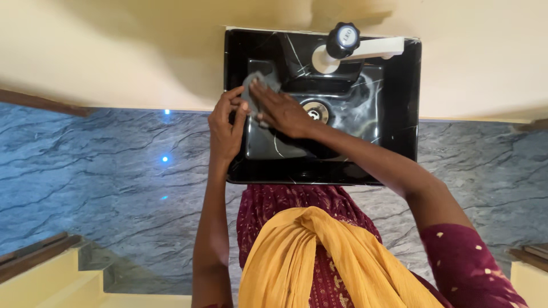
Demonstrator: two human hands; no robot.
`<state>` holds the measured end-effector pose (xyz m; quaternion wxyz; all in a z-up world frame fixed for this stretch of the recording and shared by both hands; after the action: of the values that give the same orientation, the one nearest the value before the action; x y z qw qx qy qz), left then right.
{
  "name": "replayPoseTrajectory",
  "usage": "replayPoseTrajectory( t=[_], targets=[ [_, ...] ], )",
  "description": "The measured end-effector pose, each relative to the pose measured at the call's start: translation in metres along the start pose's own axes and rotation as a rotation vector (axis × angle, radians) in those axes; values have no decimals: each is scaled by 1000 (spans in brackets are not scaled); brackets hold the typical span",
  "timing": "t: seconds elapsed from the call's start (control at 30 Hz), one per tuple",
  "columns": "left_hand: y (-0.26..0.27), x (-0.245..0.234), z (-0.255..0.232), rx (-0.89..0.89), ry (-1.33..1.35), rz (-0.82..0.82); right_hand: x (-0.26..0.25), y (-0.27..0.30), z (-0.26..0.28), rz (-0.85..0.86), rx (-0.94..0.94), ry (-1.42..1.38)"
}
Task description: The person wipes the surface of a black bathroom sink with a cloth. They clean around the faucet, the basin, and the drain area repeatedly.
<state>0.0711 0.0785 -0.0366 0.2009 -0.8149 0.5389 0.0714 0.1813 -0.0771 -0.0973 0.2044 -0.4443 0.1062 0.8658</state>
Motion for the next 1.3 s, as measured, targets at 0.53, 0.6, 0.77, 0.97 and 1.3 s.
replayPoseTrajectory(
  t=[0.53, 0.6, 0.77, 0.97, 1.3],
  targets=[
    [-13, -5, 62, -257, 418, -141, 59, 11, 79, -157, -7, -498],
    [-14, -5, 68, -259, 387, -84, 50, -6, 74, -263, -53, -380],
    [-15, -1, 71, -266, 404, -24, 29, -78, 25, -476, -123, -194],
    [-16, -2, 72, -203, 457, -15, 39, -98, 2, -548, 16, -402],
    [-16, -6, 65, -205, 524, -12, 100, -33, 73, -411, 236, -533]
  ],
)
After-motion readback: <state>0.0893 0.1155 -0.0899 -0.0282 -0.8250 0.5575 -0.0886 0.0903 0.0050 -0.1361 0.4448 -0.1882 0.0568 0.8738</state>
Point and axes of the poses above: each hand's wrist, its own y-axis away from the middle knuckle, its own x-axis out of the palm, z = x × y, the point moved 2 cm from there along -y, towards the middle knuckle, and after that the axes turned 4 degrees about -x, right-handed, at the moved point
